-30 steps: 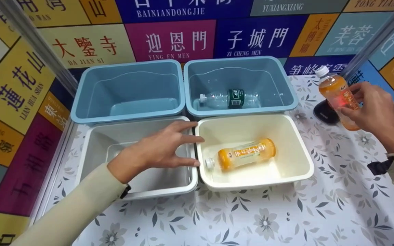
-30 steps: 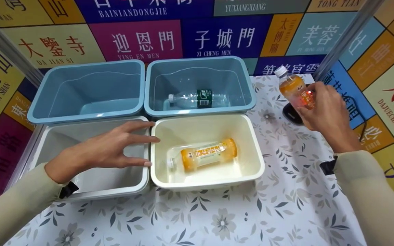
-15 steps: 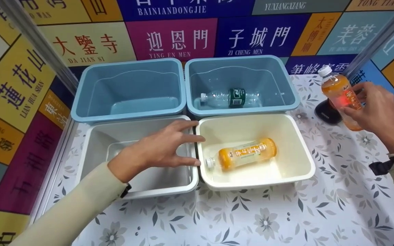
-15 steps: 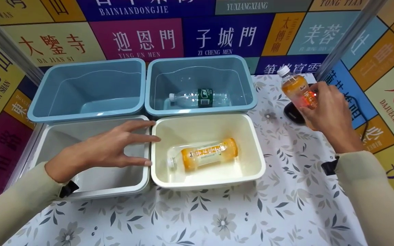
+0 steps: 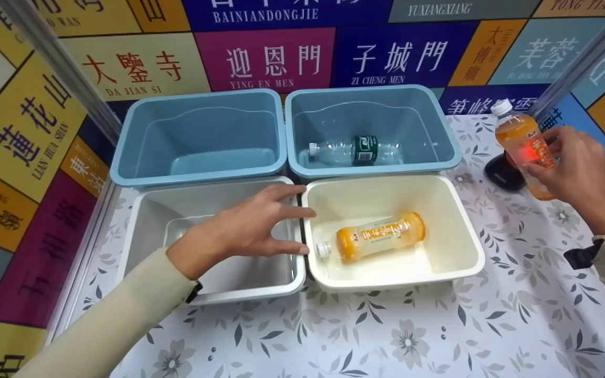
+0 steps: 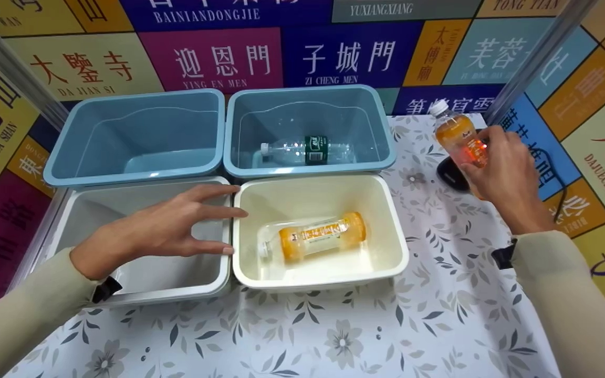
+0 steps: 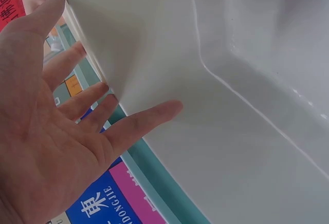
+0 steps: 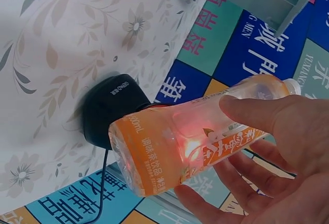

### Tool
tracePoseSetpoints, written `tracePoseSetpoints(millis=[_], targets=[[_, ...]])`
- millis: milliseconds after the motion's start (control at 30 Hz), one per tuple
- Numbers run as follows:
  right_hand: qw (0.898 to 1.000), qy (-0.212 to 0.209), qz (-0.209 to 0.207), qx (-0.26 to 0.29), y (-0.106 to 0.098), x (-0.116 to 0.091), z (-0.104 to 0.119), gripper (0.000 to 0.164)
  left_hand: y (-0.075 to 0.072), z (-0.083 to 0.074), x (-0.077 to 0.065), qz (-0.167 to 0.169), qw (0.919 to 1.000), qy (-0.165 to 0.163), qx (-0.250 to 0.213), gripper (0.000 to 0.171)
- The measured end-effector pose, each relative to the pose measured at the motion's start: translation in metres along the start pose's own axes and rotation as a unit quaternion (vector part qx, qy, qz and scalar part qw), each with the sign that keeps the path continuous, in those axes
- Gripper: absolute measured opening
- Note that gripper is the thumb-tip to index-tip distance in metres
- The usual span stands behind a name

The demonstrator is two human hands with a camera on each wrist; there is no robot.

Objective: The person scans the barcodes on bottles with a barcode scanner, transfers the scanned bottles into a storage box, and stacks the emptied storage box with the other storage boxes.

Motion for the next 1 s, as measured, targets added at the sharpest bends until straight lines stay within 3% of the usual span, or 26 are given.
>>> tracePoseSetpoints(millis=[533, 833, 1000], targets=[[1.0, 0.025, 0.001, -0.002, 0.008, 0.007, -0.001, 0.064, 0.0, 0.0, 0.0, 0.01, 0.9998, -0.014, -0.008, 0.068], [1.0, 0.027, -0.002, -0.005, 0.01, 0.01, 0.0, 0.064, 0.0, 0.0, 0.0, 0.004, 1.0, 0.0, -0.001, 0.068], [1.0, 0.024, -0.002, -0.009, 0.009, 0.011, 0.001, 0.064, 0.001, 0.002, 0.001, 0.009, 0.9999, -0.012, -0.001, 0.069]])
Point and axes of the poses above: each hand's wrist, its own x-axis towards the middle knuckle, its own y-axis out of the palm, z = x × y, the point moved 5 cm from there along x, towards the middle knuckle, and after that the axes turned 15 degrees about z, right-handed, at the moved point
